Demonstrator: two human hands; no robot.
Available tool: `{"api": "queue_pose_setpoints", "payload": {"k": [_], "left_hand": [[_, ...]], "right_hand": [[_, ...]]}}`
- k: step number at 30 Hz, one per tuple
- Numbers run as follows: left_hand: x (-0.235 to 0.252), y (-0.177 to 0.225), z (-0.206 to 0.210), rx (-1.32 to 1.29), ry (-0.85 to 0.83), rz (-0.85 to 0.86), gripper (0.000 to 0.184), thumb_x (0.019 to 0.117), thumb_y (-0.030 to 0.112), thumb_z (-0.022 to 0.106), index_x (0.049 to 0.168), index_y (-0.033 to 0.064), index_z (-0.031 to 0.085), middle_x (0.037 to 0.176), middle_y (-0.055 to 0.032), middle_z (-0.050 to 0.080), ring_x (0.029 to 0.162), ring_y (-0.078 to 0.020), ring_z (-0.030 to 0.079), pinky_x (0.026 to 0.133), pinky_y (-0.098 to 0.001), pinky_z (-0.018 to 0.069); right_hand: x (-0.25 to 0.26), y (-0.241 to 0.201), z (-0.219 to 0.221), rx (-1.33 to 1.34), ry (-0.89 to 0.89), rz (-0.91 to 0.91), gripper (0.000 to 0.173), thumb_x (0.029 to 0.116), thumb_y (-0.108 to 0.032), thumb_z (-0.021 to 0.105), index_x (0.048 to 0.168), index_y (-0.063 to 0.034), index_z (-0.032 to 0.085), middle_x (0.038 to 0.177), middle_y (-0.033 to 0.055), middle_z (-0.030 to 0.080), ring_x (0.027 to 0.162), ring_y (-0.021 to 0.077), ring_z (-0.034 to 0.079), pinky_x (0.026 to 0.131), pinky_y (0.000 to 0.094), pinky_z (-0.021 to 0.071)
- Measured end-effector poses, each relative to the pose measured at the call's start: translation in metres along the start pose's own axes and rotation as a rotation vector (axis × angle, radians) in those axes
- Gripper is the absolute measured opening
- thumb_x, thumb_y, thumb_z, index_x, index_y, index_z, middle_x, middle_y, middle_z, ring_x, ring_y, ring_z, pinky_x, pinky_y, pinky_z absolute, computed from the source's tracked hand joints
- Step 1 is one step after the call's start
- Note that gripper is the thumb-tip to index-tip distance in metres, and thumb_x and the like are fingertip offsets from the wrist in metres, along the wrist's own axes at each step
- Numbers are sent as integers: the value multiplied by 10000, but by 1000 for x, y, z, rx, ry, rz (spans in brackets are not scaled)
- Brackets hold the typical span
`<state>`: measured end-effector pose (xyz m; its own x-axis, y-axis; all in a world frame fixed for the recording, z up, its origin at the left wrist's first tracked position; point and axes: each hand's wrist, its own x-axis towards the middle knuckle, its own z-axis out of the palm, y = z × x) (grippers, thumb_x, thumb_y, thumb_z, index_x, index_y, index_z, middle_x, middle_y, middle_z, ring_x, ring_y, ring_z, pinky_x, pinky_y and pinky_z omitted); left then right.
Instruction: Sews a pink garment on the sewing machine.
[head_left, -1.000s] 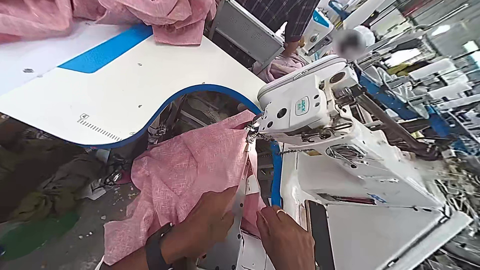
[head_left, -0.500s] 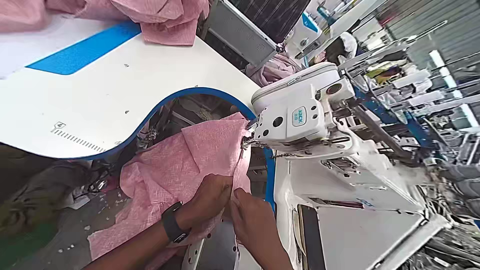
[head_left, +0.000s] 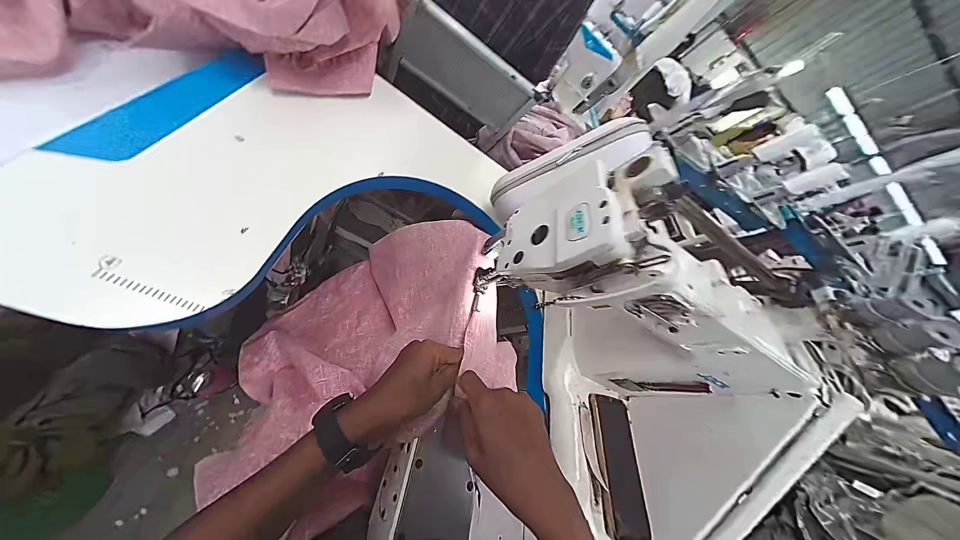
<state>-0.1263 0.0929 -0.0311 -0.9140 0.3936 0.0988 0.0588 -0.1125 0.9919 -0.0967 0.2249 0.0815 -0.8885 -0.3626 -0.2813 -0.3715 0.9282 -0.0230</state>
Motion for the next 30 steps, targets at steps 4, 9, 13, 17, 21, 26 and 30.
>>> {"api": "queue_pose_setpoints", "payload": {"k": [4,9,13,17,21,26,30], "left_hand": [[9,-3,-2,58,85,67,227,1017,110,511,1067,-3,701,916,-27,705,840,-44,659,808,-257,552],[-77,3,-41,495,152,-63,258,933,252,641,963,0,693,716,-97,642,635,-219,631,596,-464,519],[-83,22,-31,473,108,88,279,1028,203,522,1017,15,728,799,-42,687,664,-88,611,647,-303,533],[-77,16,41,538,265,196,282,1005,186,510,1021,61,761,580,-45,597,479,-157,562,468,-351,450],[-62,0,49,552,360,197,246,909,183,533,712,81,638,511,-46,538,450,-189,574,426,-393,423],[-29,-9,41,385,416,185,314,1012,225,488,832,79,701,535,-32,556,458,-157,558,432,-355,424],[-16,1,30,427,377,168,278,986,163,484,848,41,692,514,-71,535,451,-223,576,433,-393,436]], "right_hand": [[15,12,-9,160,-234,88,272,1046,-195,474,1152,-3,633,917,211,696,953,412,692,803,575,512],[-12,81,34,211,-503,47,242,982,-140,609,1064,81,665,996,288,681,1005,471,655,847,660,471],[12,140,73,475,-595,-335,243,953,-89,647,786,88,627,700,144,599,670,232,570,688,447,465],[-61,38,-30,-51,-244,-330,120,916,-20,621,903,56,713,783,217,689,772,414,710,671,565,558],[-75,-29,31,-136,264,-159,79,777,-88,675,816,-48,731,675,91,670,629,258,700,502,380,517],[-62,-31,19,-247,212,-16,93,811,-54,649,828,10,714,661,140,665,542,266,678,434,360,494],[-43,-28,16,-282,273,-24,79,836,-14,648,809,-2,721,798,171,704,632,303,703,492,381,533]]}}
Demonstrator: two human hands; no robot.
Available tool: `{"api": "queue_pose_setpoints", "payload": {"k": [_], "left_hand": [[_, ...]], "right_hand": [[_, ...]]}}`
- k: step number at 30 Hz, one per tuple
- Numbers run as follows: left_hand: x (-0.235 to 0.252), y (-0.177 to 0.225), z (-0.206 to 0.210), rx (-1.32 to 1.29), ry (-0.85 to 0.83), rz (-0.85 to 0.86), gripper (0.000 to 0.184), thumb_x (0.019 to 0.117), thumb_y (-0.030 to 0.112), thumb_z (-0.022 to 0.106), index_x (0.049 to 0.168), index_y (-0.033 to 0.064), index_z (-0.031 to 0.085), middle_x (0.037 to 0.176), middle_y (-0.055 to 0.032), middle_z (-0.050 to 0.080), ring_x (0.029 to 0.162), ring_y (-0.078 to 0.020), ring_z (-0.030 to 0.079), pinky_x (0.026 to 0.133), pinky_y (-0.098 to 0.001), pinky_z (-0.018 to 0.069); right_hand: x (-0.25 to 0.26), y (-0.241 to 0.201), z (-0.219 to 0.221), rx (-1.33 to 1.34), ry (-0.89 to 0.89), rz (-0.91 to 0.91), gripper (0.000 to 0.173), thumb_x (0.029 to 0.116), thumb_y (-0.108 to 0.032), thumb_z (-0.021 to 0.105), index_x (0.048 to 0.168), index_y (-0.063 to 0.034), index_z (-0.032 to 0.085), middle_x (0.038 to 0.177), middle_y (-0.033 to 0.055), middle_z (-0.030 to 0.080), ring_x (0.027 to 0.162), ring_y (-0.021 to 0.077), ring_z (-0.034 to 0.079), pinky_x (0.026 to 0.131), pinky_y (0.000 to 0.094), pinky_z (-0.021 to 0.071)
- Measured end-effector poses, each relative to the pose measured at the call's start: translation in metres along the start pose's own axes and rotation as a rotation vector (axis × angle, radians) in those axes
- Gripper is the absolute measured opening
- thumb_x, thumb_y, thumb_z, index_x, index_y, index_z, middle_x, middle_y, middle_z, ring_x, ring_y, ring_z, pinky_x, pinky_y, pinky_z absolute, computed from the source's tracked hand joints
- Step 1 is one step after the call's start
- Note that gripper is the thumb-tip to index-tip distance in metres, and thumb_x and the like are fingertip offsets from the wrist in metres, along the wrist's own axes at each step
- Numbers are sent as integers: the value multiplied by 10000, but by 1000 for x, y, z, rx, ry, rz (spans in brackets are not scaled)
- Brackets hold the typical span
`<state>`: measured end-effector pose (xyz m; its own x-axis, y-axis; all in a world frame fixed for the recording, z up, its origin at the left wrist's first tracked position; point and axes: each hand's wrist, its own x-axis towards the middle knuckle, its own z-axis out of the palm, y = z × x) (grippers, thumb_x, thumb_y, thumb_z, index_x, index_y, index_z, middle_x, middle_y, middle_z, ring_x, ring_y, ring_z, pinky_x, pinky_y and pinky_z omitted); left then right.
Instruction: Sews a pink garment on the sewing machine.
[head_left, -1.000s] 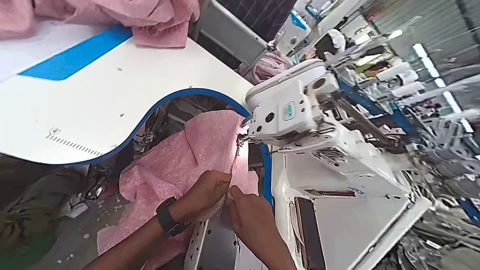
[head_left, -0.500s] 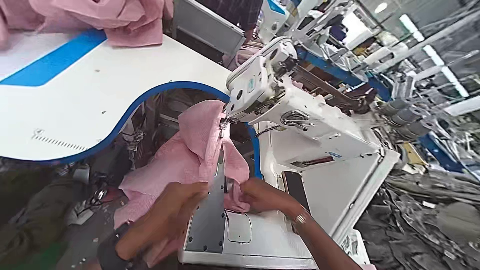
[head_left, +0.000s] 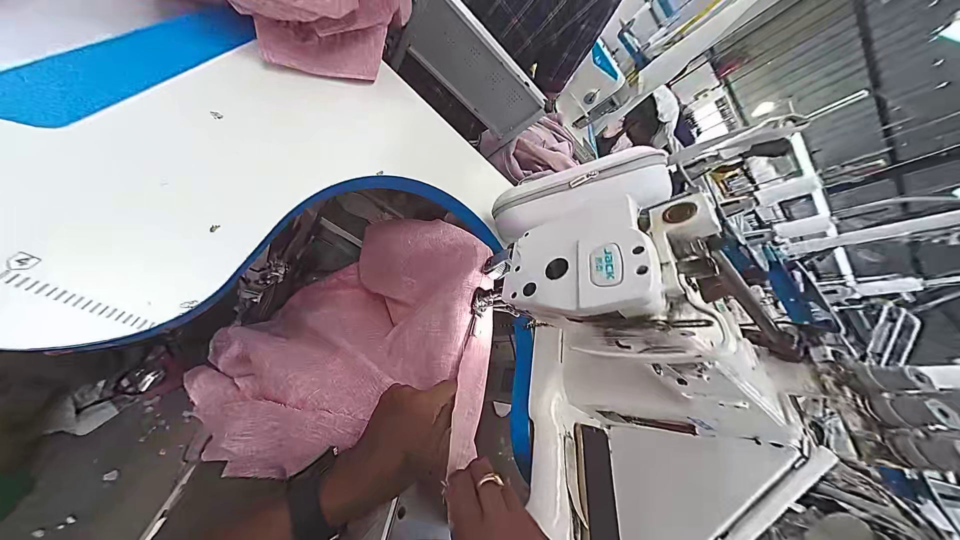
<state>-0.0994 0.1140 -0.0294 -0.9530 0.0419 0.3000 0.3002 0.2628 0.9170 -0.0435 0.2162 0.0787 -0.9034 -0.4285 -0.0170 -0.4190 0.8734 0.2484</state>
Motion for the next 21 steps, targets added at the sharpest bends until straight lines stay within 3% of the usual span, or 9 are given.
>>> {"api": "queue_pose_setpoints", "payload": {"k": [3,6,11,14,16,17,19,21], "left_hand": [[-17,13,-13,71,-44,65,245,949,146,509,880,43,720,524,-75,559,437,-253,594,396,-431,451],[-24,13,-13,109,-36,82,242,930,156,515,849,51,716,502,-68,540,415,-247,580,369,-415,421],[2,-7,3,-222,-15,6,291,1011,158,488,839,40,691,544,-46,530,461,-149,509,455,-328,397],[18,-4,0,-337,-78,-140,305,1031,131,481,1032,-20,746,656,-76,611,555,-149,541,556,-335,448],[25,-2,-10,-357,-245,-195,334,1061,168,446,1200,-17,688,782,-98,658,660,-168,592,648,-359,491],[25,4,-18,-328,-335,-194,365,1051,160,455,1308,-33,628,807,-134,663,685,-223,621,665,-413,515],[23,15,-30,-257,-436,-174,475,1020,132,499,1455,-58,513,796,-207,674,714,-350,657,690,-536,524],[18,15,-28,-219,-432,-163,476,1014,130,491,1457,-42,520,729,-198,643,672,-368,629,647,-543,492]], "right_hand": [[3,12,11,-17,115,-29,123,828,-14,635,780,-40,745,847,129,742,719,292,708,655,400,554],[6,16,25,53,232,-38,130,804,12,634,750,-30,745,863,132,756,699,260,716,586,328,560],[14,29,46,152,427,31,154,818,1,612,716,-33,721,910,154,753,777,238,714,684,284,566],[-4,33,79,269,553,142,163,834,-5,599,726,27,717,873,180,743,828,230,725,782,271,571],[-7,41,73,313,592,138,179,876,-57,594,731,-3,685,881,144,709,893,145,684,842,186,523],[-3,43,68,325,612,103,182,888,-65,597,732,-20,681,882,123,694,908,112,659,869,147,496],[15,47,66,310,660,-2,177,892,-67,610,732,-46,683,858,95,693,867,103,653,842,133,502],[29,48,69,247,666,-88,183,884,-74,615,722,-49,696,815,88,703,806,129,660,773,164,519]]}}
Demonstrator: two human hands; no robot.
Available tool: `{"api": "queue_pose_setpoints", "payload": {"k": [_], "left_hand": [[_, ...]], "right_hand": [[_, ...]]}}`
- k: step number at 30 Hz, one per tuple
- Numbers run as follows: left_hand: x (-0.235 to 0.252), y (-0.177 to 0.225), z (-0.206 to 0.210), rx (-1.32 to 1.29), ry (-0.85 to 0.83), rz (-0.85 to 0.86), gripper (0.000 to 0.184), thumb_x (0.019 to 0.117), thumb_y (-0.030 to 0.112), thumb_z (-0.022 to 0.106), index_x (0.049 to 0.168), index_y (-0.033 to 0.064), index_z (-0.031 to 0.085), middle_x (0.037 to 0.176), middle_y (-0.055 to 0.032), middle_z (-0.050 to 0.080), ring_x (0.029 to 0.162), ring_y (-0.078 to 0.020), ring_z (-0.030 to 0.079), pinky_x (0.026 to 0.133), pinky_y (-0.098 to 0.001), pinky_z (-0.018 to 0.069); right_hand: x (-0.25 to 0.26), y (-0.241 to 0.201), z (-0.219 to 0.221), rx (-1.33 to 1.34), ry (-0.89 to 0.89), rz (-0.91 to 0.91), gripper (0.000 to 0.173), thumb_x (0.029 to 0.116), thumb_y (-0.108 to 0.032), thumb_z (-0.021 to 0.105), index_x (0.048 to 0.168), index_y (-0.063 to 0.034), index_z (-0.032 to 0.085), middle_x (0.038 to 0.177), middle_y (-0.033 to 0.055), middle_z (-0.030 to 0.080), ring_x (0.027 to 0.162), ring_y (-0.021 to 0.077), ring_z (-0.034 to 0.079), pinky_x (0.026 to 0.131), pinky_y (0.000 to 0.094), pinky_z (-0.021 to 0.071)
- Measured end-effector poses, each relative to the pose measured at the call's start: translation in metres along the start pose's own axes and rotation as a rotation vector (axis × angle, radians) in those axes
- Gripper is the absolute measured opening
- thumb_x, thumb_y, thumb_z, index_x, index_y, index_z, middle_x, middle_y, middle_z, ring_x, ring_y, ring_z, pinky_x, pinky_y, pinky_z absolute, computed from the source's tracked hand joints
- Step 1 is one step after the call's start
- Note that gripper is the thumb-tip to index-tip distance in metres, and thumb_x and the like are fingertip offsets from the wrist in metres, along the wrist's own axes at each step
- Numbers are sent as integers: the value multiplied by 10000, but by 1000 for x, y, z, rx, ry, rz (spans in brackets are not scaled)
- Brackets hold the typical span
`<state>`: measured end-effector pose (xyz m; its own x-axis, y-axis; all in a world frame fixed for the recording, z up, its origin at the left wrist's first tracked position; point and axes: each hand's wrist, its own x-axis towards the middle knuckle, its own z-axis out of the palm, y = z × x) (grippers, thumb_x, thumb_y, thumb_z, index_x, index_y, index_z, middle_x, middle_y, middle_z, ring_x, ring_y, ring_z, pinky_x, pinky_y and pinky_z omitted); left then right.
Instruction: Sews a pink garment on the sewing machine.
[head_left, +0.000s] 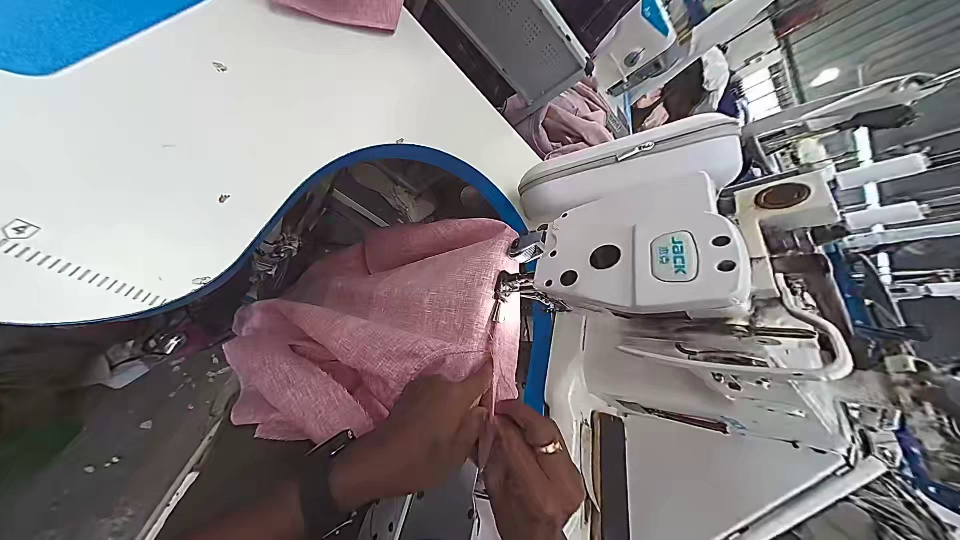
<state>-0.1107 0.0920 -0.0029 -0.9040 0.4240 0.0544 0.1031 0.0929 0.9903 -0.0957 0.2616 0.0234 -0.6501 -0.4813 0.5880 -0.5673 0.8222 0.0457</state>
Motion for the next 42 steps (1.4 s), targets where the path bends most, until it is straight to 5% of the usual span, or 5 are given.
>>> {"api": "queue_pose_setpoints", "payload": {"k": [11,18,24,31,42], "left_hand": [[11,-16,8,-69,264,19,400,1058,152,429,1358,-13,637,802,-132,690,661,-207,603,680,-400,507],[-14,-14,8,90,237,-31,325,1054,199,459,1171,11,696,643,-53,579,544,-161,537,564,-362,473],[-9,-20,20,24,310,-30,315,1049,196,473,1170,21,705,643,-11,553,538,-95,477,556,-291,432],[-12,-20,26,179,341,23,303,1039,168,475,1117,-11,707,764,-63,671,630,-97,604,622,-304,528],[-11,-21,28,9,413,-4,256,967,170,532,1083,10,695,588,134,558,466,90,445,458,-112,382]], "right_hand": [[10,9,22,-152,-135,216,79,789,-52,696,804,-6,758,939,202,720,786,355,713,586,447,566],[9,46,36,-238,-1326,600,279,1031,-186,522,1067,26,701,1095,242,709,1066,415,685,841,572,521],[-48,96,-2,524,-559,706,140,879,-109,628,866,-48,753,808,21,730,718,104,689,680,317,582],[-2,67,43,257,-1248,675,362,1030,-226,560,1190,89,640,1197,302,648,1175,452,610,987,611,451],[-37,57,-35,268,-975,978,313,1038,-200,525,978,55,696,996,243,687,1008,396,651,887,581,462]]}}
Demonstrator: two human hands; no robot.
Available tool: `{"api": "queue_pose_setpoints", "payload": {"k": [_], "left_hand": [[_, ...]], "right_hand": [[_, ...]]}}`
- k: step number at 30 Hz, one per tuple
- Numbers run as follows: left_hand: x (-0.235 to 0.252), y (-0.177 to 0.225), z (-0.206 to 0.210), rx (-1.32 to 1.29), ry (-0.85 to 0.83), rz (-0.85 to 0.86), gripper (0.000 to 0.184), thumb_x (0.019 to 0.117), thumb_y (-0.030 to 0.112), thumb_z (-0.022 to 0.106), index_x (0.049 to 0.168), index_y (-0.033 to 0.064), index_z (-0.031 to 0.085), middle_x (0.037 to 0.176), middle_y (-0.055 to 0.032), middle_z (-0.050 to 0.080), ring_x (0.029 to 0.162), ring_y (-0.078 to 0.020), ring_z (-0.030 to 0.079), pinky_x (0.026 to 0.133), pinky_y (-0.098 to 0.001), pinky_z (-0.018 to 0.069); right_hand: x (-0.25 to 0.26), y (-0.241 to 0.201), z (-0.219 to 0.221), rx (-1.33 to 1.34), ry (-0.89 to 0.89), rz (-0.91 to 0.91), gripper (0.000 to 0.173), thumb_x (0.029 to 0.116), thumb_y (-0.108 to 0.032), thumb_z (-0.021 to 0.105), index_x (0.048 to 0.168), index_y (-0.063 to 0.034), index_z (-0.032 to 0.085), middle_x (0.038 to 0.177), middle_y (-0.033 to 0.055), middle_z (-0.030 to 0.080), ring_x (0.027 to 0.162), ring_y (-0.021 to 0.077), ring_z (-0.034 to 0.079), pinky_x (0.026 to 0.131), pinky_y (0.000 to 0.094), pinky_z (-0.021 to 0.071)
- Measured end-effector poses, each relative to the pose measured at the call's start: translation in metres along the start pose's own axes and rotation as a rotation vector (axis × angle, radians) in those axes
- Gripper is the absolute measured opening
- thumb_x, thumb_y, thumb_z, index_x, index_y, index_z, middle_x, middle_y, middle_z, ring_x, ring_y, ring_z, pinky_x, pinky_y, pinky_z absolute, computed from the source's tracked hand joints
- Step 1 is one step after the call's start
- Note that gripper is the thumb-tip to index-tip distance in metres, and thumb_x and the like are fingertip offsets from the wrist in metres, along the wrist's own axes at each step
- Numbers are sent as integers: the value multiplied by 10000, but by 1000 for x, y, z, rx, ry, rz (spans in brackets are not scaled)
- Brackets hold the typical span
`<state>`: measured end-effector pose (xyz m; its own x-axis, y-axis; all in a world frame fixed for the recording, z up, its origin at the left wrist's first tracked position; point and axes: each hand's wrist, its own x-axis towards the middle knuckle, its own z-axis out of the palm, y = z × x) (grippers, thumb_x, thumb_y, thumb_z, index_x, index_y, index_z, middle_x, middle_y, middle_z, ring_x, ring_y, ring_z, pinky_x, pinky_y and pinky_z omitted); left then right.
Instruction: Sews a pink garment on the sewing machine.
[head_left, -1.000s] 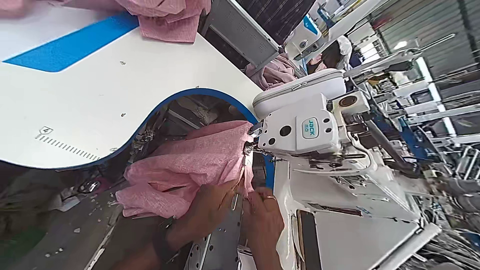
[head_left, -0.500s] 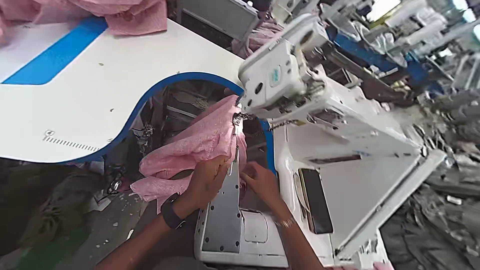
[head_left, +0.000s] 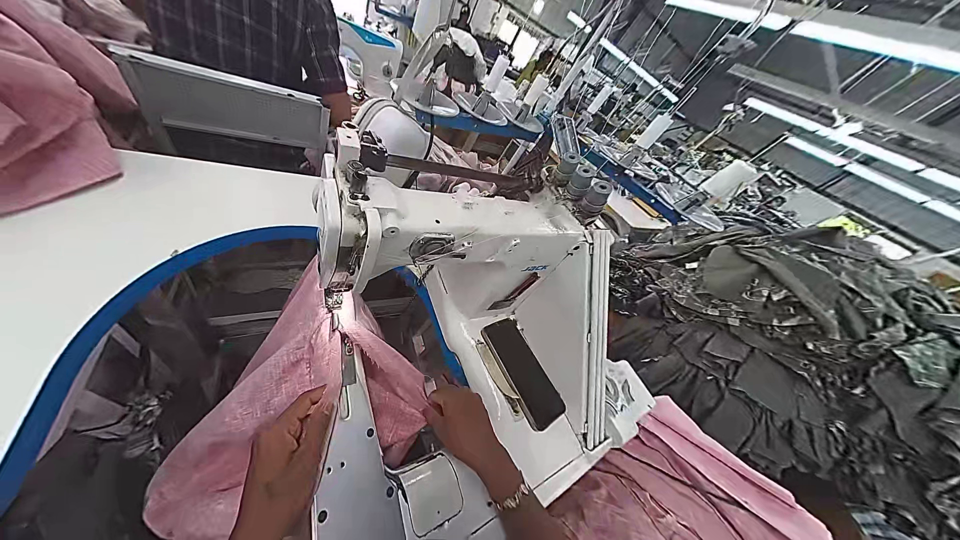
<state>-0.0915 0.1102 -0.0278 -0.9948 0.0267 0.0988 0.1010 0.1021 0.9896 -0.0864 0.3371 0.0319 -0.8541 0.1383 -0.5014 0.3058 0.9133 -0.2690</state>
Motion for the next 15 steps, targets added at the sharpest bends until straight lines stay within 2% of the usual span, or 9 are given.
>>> {"api": "queue_pose_setpoints", "payload": {"k": [1,2,3,4,5,6,8,13,15], "left_hand": [[-1,-1,1,-6,3,5,250,957,166,535,1070,12,695,583,140,542,461,91,429,450,-107,367],[-2,-2,1,-17,2,8,239,957,163,537,1062,19,696,582,146,535,458,92,421,446,-102,357],[1,-1,1,-33,5,12,231,959,164,541,1061,28,698,588,146,546,463,91,431,447,-102,361],[2,-1,0,-44,6,14,230,967,172,547,1068,37,702,607,140,573,478,90,460,458,-103,383],[2,-1,-1,-40,2,17,241,979,187,550,1084,38,708,637,127,603,503,86,490,479,-107,410],[1,-2,0,-27,0,29,260,987,189,543,1102,24,709,667,110,617,528,83,501,502,-115,425],[-2,-3,-1,7,-24,48,283,1013,179,519,1119,-5,707,735,55,649,592,55,534,569,-152,465],[0,-2,-5,-87,-57,-23,271,1048,178,496,1150,36,703,735,56,662,594,23,572,580,-178,499],[0,-2,-3,-99,-70,-43,273,1050,187,502,1157,39,704,728,60,652,582,20,555,575,-179,485]], "right_hand": [[2,7,3,-12,-40,-41,332,1051,-203,507,999,63,697,1029,253,687,1041,400,648,920,582,458],[2,16,5,37,4,-144,331,1045,-185,520,965,79,703,980,253,692,994,387,660,903,558,472],[2,26,7,185,133,-315,303,1012,-142,559,874,88,700,847,219,680,852,327,662,821,492,498],[3,33,11,433,241,-488,262,985,-104,572,801,53,673,723,110,632,708,186,616,711,358,505],[0,32,14,717,227,-589,224,999,-90,538,822,-28,660,715,-30,617,678,43,602,679,240,526],[-8,25,16,945,152,-621,213,1024,-77,507,900,-69,680,792,-86,674,740,-4,650,738,219,575],[-24,10,27,1126,84,-586,239,1038,-85,475,955,-117,696,856,-116,713,796,-20,677,770,219,586],[-33,5,31,1087,389,-497,257,1023,-163,491,902,-182,717,816,-142,708,773,-54,659,731,165,565],[-43,21,23,640,494,-593,242,1008,-299,591,847,-158,703,674,-153,622,620,-99,565,589,100,484]]}}
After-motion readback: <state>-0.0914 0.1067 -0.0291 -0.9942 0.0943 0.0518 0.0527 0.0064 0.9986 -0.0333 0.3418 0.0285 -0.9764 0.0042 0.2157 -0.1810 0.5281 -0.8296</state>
